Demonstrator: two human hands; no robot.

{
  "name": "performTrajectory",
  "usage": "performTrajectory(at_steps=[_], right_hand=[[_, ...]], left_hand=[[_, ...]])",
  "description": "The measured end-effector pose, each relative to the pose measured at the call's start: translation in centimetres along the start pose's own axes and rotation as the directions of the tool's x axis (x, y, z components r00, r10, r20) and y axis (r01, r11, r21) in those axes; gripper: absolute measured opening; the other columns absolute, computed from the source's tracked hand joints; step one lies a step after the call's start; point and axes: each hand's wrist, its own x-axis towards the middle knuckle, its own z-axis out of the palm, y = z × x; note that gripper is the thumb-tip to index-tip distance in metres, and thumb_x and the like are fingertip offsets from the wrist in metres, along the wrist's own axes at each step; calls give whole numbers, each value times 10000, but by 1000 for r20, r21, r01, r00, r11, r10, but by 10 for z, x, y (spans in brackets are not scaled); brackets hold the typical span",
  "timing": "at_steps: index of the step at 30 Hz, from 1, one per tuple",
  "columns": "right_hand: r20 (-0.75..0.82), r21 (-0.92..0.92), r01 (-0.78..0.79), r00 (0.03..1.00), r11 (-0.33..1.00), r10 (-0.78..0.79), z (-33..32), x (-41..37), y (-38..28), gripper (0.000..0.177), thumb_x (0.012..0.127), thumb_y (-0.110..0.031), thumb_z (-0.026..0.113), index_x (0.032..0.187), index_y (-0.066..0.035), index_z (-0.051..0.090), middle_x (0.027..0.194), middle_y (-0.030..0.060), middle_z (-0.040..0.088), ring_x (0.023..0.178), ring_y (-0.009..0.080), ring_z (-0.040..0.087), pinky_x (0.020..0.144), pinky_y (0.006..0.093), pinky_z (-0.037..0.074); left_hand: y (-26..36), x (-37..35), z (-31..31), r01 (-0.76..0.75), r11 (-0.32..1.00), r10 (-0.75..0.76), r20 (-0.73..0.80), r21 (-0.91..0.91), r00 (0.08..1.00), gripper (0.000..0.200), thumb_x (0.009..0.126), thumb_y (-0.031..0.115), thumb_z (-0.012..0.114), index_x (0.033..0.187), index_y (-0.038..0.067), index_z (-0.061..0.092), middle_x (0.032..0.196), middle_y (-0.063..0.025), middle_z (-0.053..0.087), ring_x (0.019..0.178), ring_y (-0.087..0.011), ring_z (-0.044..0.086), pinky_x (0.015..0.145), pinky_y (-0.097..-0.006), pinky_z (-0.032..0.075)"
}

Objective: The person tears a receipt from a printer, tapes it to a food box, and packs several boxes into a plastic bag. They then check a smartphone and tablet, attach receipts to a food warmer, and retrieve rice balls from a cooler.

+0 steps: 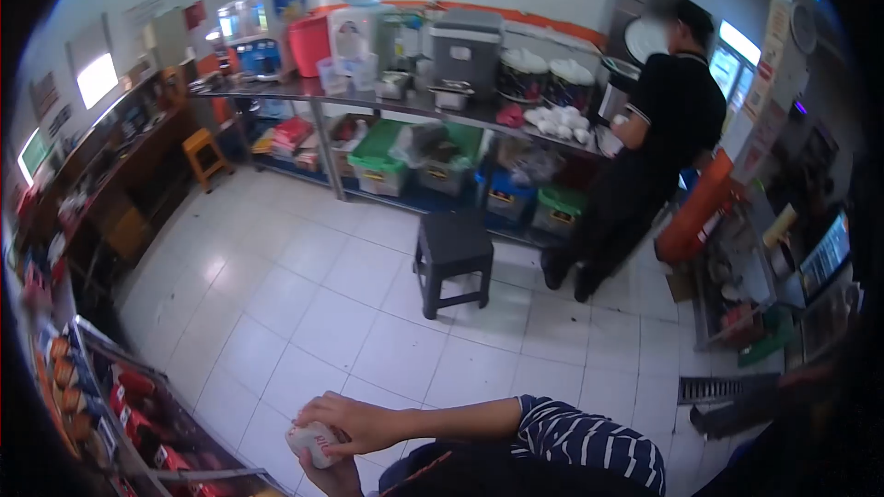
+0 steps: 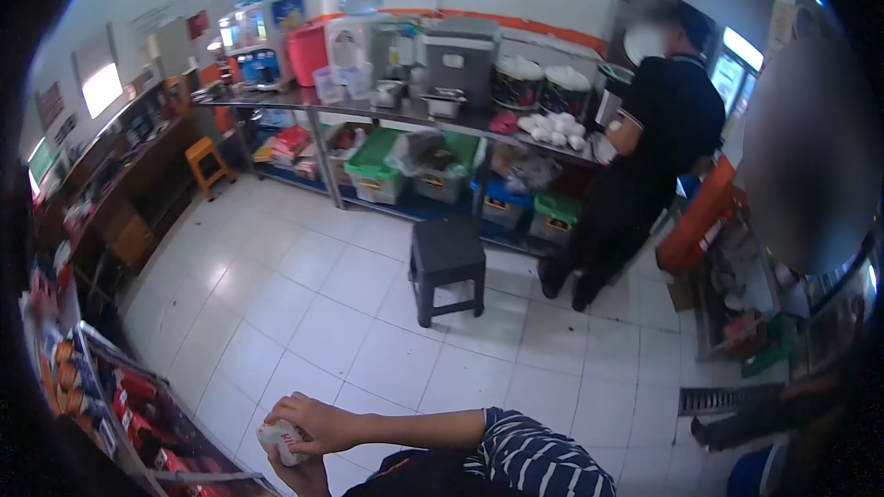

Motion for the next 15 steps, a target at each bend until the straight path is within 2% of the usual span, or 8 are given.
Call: performTrajectory(at_steps=[1,4,6,8,10,11,12,15], right_hand=[[-63,6,-3,998,1000,4,-16,-3,14,506,702,-154,663,1150,-35,461,1117,136,467,1051,310,424,915,396,363],[-123,-81,-4,992,997,-6,-75,-13,55,523,745,-195,654,1197,-48,435,1179,140,436,1109,299,396,929,388,358],[-63,-109,136,988,985,-143,-133,-13,81,539,787,-237,637,1241,-55,411,1176,132,458,1084,246,439,893,359,383],[191,384,-36,981,923,-42,-217,-13,65,548,803,-234,625,1265,-49,394,1026,92,548,928,186,523,817,318,415],[176,660,-115,984,743,-4,-278,-14,87,536,830,-241,604,1284,-55,389,817,38,592,728,120,543,700,246,436],[76,645,-148,989,750,130,-310,-15,99,512,836,-226,599,1276,-54,400,827,44,595,744,114,548,711,244,440],[-33,624,-178,967,761,253,-339,-18,118,488,843,-211,594,1267,-53,412,837,50,598,761,109,553,721,242,443],[-622,440,-311,572,843,536,-384,-66,235,408,840,-85,567,1225,-36,441,877,62,589,813,111,574,740,260,476]], left_hand=[[-22,20,10,291,649,-349,66,-703,935,442,852,198,560,1200,-20,395,1138,-163,497,1003,-279,533,868,-392,458],[-38,82,43,440,275,-346,339,-855,875,564,801,271,609,1223,-24,378,1165,-183,486,1041,-315,514,877,-440,449],[-76,135,56,437,366,-309,336,-822,890,652,767,350,625,1266,28,355,1215,-197,451,1097,-313,481,898,-476,426],[-84,194,86,422,357,-360,294,-833,885,673,740,340,654,1273,54,359,1222,-195,450,1086,-320,487,916,-476,414],[-95,261,122,414,335,-449,242,-846,860,567,789,327,569,1274,105,377,1241,-144,447,1100,-307,480,878,-474,436],[-96,292,131,422,354,-501,212,-834,839,517,814,320,526,1274,130,386,1251,-118,446,1107,-300,477,858,-473,448],[-97,320,156,389,516,-404,183,-764,896,520,802,361,535,1249,124,414,1230,-108,472,1103,-263,483,845,-437,452],[-96,408,256,480,472,-420,290,-739,860,525,791,383,540,1237,131,422,1214,-98,480,1086,-259,488,845,-437,450]])
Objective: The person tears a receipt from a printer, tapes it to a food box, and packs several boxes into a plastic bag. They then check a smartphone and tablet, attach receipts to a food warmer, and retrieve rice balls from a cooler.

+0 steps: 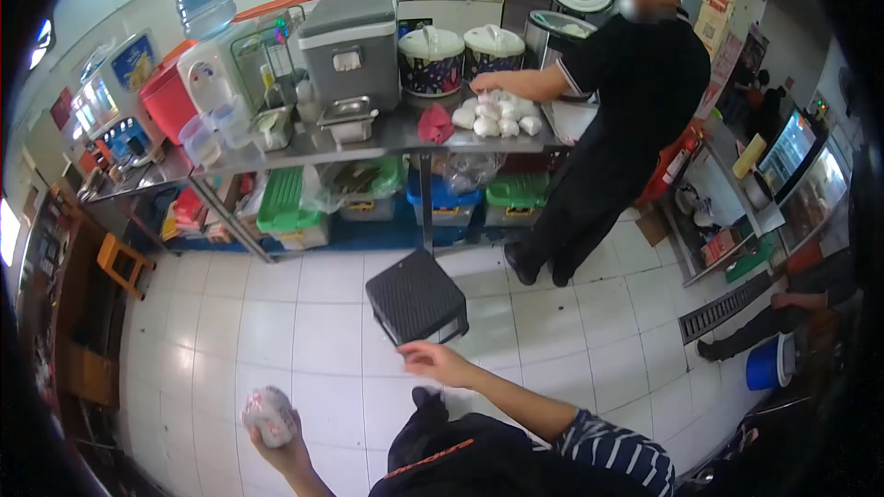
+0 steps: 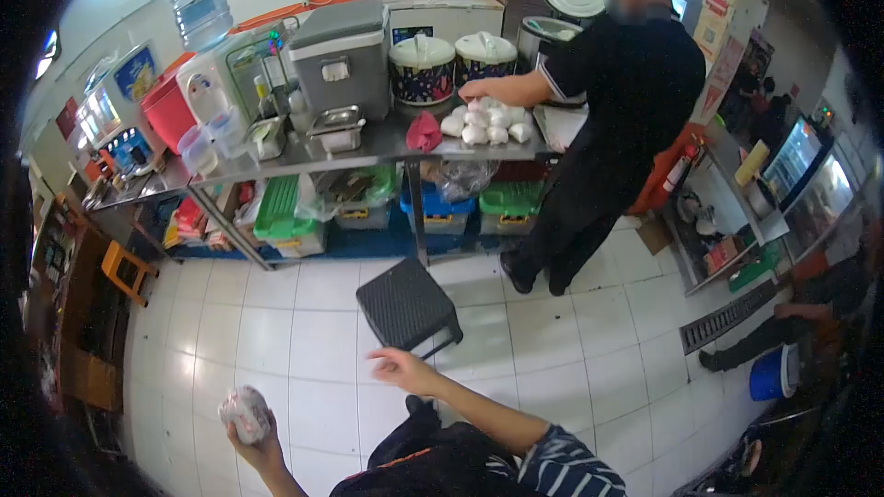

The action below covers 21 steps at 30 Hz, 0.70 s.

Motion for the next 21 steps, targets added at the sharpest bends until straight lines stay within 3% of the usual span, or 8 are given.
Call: performTrajectory(at_steps=[3,6,7,10,13,16,19,21], right_hand=[[-472,309,-167,828,936,303,-80,-26,67,418,842,-150,587,1227,-69,446,991,41,573,854,100,560,735,244,466],[-868,439,-258,126,860,481,-133,-122,173,452,789,-104,527,1231,-86,433,879,74,566,750,161,565,661,291,492],[-840,542,-187,-137,819,525,-136,-167,209,329,775,-86,503,1102,-53,496,861,91,557,694,175,553,596,301,483],[-549,836,-222,-357,502,756,-140,-209,181,99,752,-92,521,844,-55,515,628,66,514,486,161,484,400,257,363],[-661,742,56,-107,668,743,-205,-168,197,37,749,-83,518,720,-82,496,572,48,481,418,142,443,355,230,314],[-915,378,-193,74,905,398,-320,-17,165,221,834,-147,485,615,-127,462,525,3,433,424,99,394,361,216,287],[-862,-47,4,506,999,-43,-405,210,11,176,871,-260,545,896,-86,563,621,-50,489,479,56,433,413,209,335],[-775,-345,3,564,939,-287,-446,349,-75,279,829,-153,596,1072,-28,538,961,50,585,841,131,551,735,260,450]], left_hand=[[-45,87,92,159,985,-165,96,63,982,506,783,391,541,1228,177,430,1206,-80,479,1083,-265,480,838,-437,453],[-103,154,170,317,948,-314,290,38,904,519,742,387,547,1215,214,423,1224,-61,456,1099,-262,452,825,-470,423],[-117,167,191,392,920,-381,272,15,884,514,740,385,547,1208,213,426,1230,-63,450,1108,-267,444,829,-478,418],[-147,199,234,463,884,-422,316,-65,850,524,746,410,556,1216,215,430,1233,-67,455,1093,-273,457,845,-463,432],[-163,252,241,422,904,-412,402,67,818,560,728,413,565,1222,188,429,1214,-77,471,1085,-281,464,847,-468,426],[-161,307,250,357,930,-365,323,85,873,576,713,405,575,1220,172,431,1196,-79,487,1075,-286,477,827,-472,432],[-156,364,245,288,954,-300,274,82,914,589,704,415,580,1222,178,433,1210,-70,483,1086,-283,478,790,-445,457],[-145,399,244,243,957,-277,243,159,930,610,700,426,581,1235,178,425,1215,-65,483,1091,-283,475,778,-437,464]])
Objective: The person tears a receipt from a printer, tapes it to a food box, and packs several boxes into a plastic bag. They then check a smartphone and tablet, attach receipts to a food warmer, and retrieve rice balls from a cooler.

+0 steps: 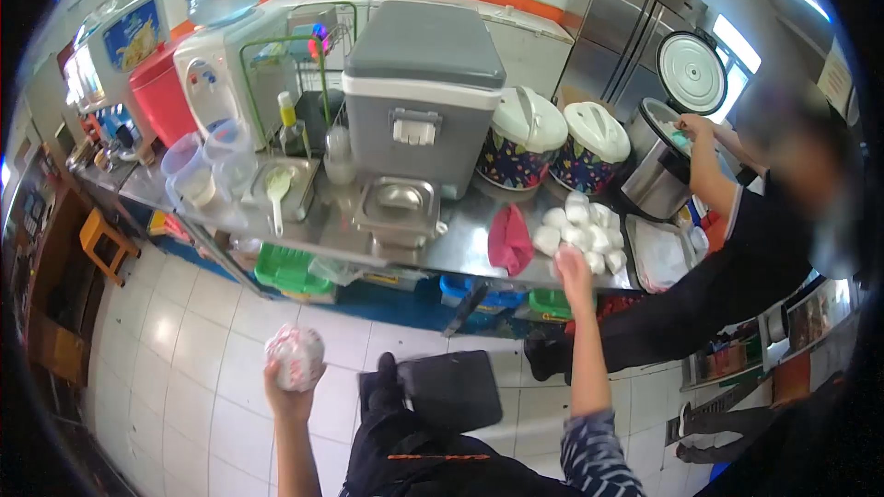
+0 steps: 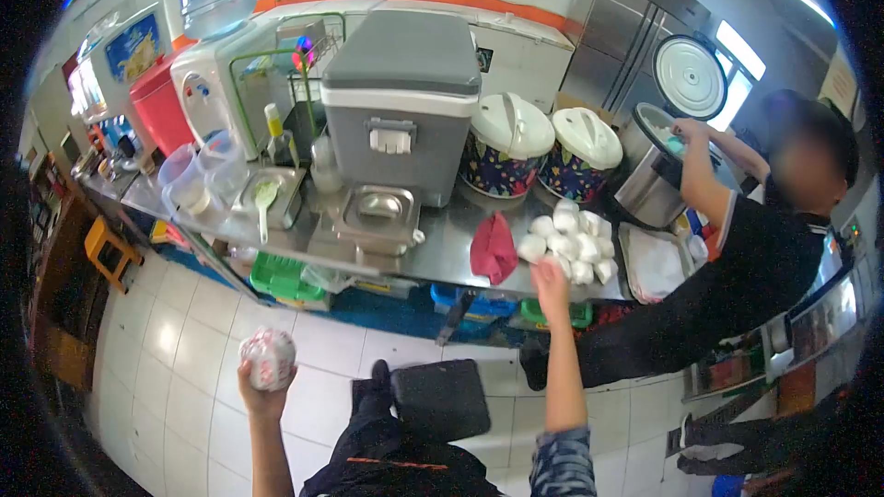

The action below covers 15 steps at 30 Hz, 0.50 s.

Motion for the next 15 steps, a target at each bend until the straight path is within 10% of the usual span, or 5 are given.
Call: performTrajectory(at_steps=[2,8,15], right_hand=[[107,145,318,936,937,-334,72,105,-67,398,802,-173,644,1133,-6,500,993,62,588,942,143,544,830,273,423],[-295,-70,331,894,941,-337,201,245,-145,646,742,-360,695,1176,70,487,1184,208,519,1107,280,486,940,353,363],[-218,562,354,935,748,-280,214,242,-218,623,813,-163,608,1297,99,317,1263,149,463,1173,193,426,999,304,280]], left_hand=[[12,32,-16,-6,999,8,-44,52,999,637,695,431,582,1252,174,409,1216,-74,482,1083,-288,485,773,-441,468],[31,164,21,87,996,-90,132,26,987,772,660,441,595,1306,106,335,1234,-164,453,1070,-338,499,760,-464,486],[41,322,200,288,956,-212,551,-56,808,848,528,283,712,1227,-64,381,1182,-210,489,1035,-317,533,870,-436,464]])
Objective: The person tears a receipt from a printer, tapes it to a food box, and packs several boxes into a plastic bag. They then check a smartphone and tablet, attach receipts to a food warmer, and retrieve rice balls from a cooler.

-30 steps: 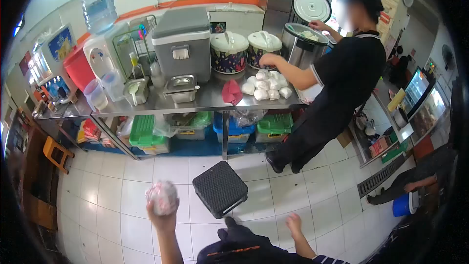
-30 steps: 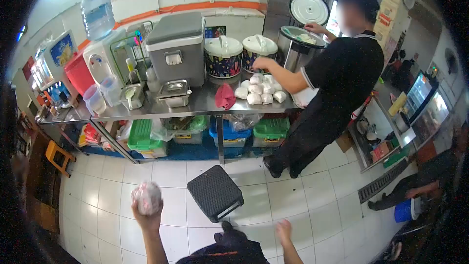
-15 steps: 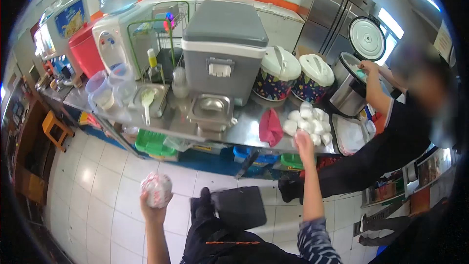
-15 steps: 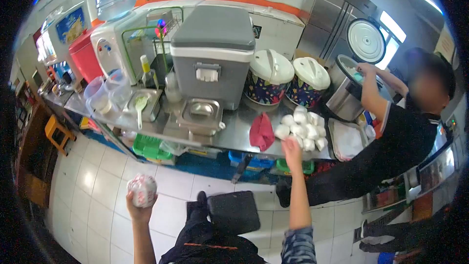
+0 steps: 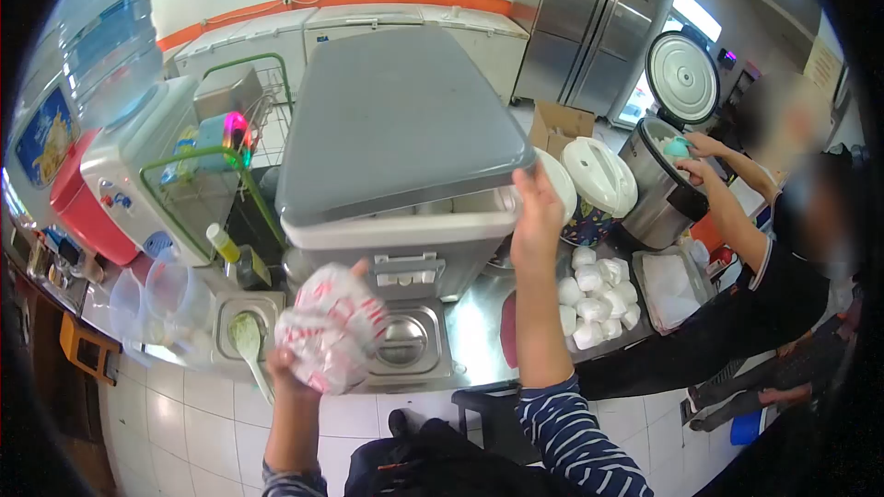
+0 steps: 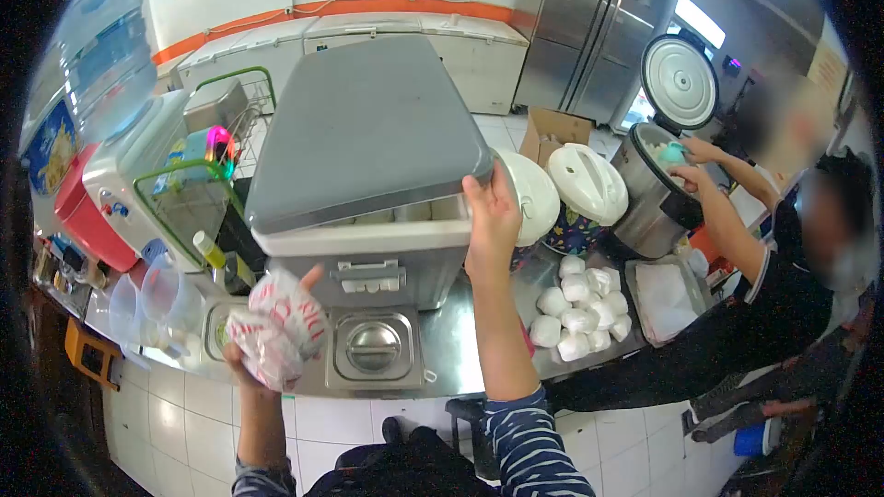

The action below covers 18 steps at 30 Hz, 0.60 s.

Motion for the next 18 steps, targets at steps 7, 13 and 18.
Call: performTrajectory(at_steps=[7,13,18], right_hand=[[270,186,107,950,977,-156,71,67,-52,491,828,-202,431,1253,38,380,1241,132,463,1140,200,446,969,337,321],[383,-175,-138,902,975,197,110,175,45,157,813,-91,416,855,-23,551,723,85,612,647,158,590,582,259,464],[496,-530,848,335,-26,801,84,278,295,264,664,-98,620,919,-49,667,961,168,636,893,325,607,725,464,479]], left_hand=[[-23,119,40,-262,946,278,65,-192,958,779,669,359,648,1287,5,335,1353,-151,226,1040,-324,533,851,-472,440],[3,131,71,-274,895,356,193,-353,914,656,741,319,602,1280,39,353,1375,-92,10,1016,-318,547,770,-488,450],[31,146,100,-152,844,392,400,-514,829,556,801,285,563,1274,67,368,1394,-43,-170,997,-313,559,703,-502,459]])
